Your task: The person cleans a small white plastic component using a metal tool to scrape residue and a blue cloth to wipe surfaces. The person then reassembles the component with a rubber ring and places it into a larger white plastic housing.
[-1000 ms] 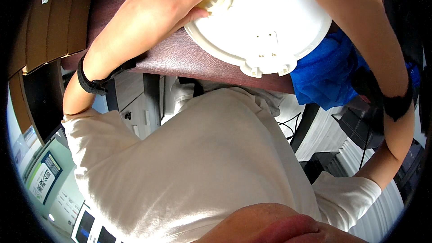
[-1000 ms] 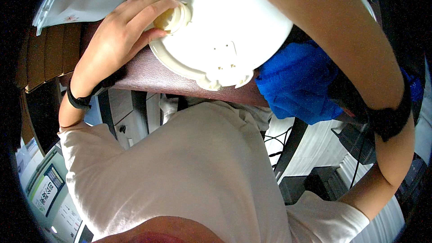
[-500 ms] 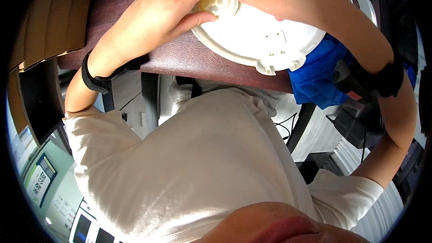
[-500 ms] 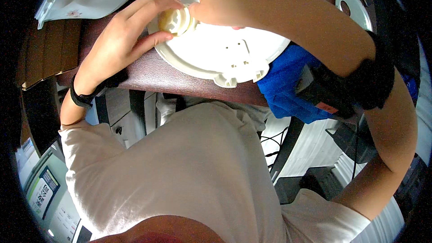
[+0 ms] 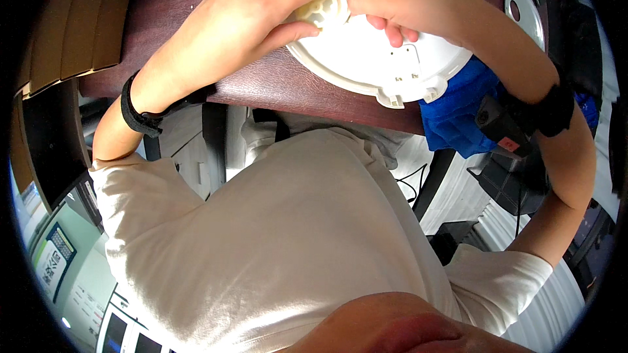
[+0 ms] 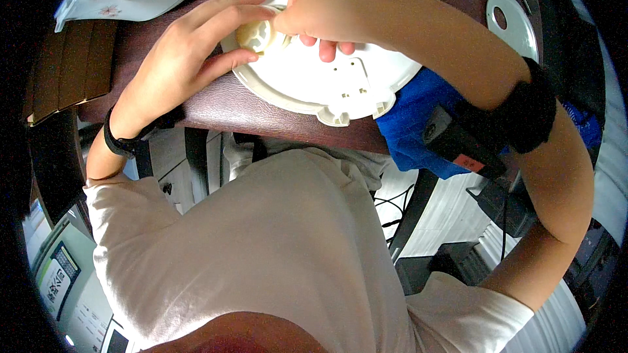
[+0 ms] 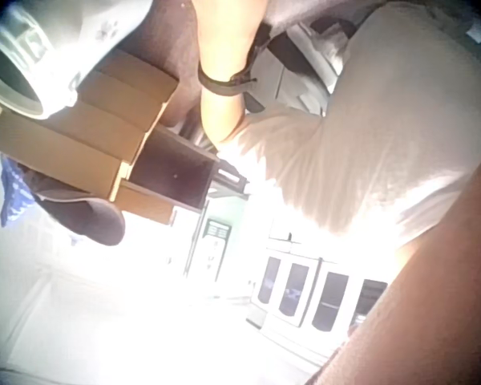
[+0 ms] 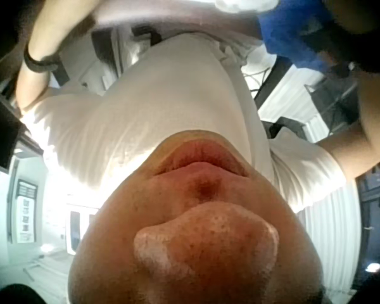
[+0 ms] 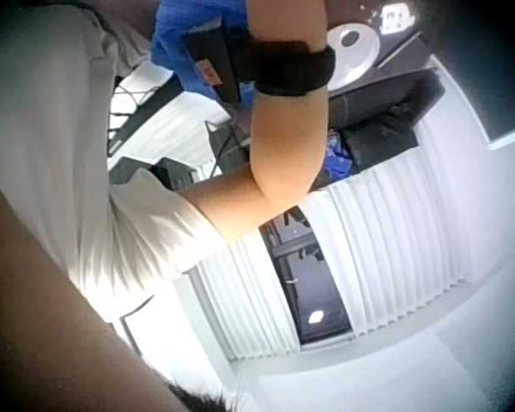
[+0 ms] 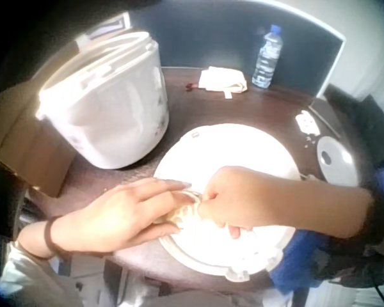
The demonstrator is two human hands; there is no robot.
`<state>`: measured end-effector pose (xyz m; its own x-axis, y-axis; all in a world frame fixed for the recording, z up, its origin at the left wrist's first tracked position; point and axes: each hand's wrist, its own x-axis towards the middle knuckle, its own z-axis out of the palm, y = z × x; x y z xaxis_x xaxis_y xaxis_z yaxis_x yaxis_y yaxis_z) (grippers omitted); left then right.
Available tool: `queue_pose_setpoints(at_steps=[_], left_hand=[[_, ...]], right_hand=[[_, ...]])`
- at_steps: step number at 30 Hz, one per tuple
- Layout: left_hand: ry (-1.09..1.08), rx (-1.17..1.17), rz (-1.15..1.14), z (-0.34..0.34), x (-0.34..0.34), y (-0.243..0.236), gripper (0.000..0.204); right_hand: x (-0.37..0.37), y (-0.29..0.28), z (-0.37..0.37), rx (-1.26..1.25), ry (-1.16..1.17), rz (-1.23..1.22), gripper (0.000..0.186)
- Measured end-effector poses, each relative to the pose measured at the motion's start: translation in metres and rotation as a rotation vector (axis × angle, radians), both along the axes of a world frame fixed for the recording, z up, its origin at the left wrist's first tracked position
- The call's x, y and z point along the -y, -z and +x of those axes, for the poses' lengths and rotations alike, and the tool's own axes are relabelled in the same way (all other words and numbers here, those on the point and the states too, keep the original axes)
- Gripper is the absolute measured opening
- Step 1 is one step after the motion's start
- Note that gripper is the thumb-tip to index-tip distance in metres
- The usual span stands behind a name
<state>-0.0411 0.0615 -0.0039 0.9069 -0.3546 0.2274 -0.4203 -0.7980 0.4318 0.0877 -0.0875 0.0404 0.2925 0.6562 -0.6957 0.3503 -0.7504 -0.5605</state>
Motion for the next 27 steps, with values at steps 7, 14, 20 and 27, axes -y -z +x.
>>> queue_pose_setpoints(at_steps=[7, 14, 20, 27], left_hand=[[-0.042, -0.051, -0.077, -0.001, 0.001, -0.005, 0.038], [-0.066, -0.047, -0.095, -0.001, 0.001, -0.004, 0.039], [-0.076, -0.044, -0.104, -0.001, 0.004, -0.005, 0.040], [-0.076, -0.071, -0.085, 0.000, 0.004, -0.002, 0.040]], right_hand=[[0.002, 0.002, -0.001, -0.044, 0.028, 0.030, 0.027], [-0.003, 0.000, -0.003, 0.011, 0.023, 0.014, 0.027], [0.001, -0.009, -0.003, 0.093, 0.006, 0.076, 0.027], [0.007, 0.001, -0.002, 0.043, 0.041, 0.096, 0.027]])
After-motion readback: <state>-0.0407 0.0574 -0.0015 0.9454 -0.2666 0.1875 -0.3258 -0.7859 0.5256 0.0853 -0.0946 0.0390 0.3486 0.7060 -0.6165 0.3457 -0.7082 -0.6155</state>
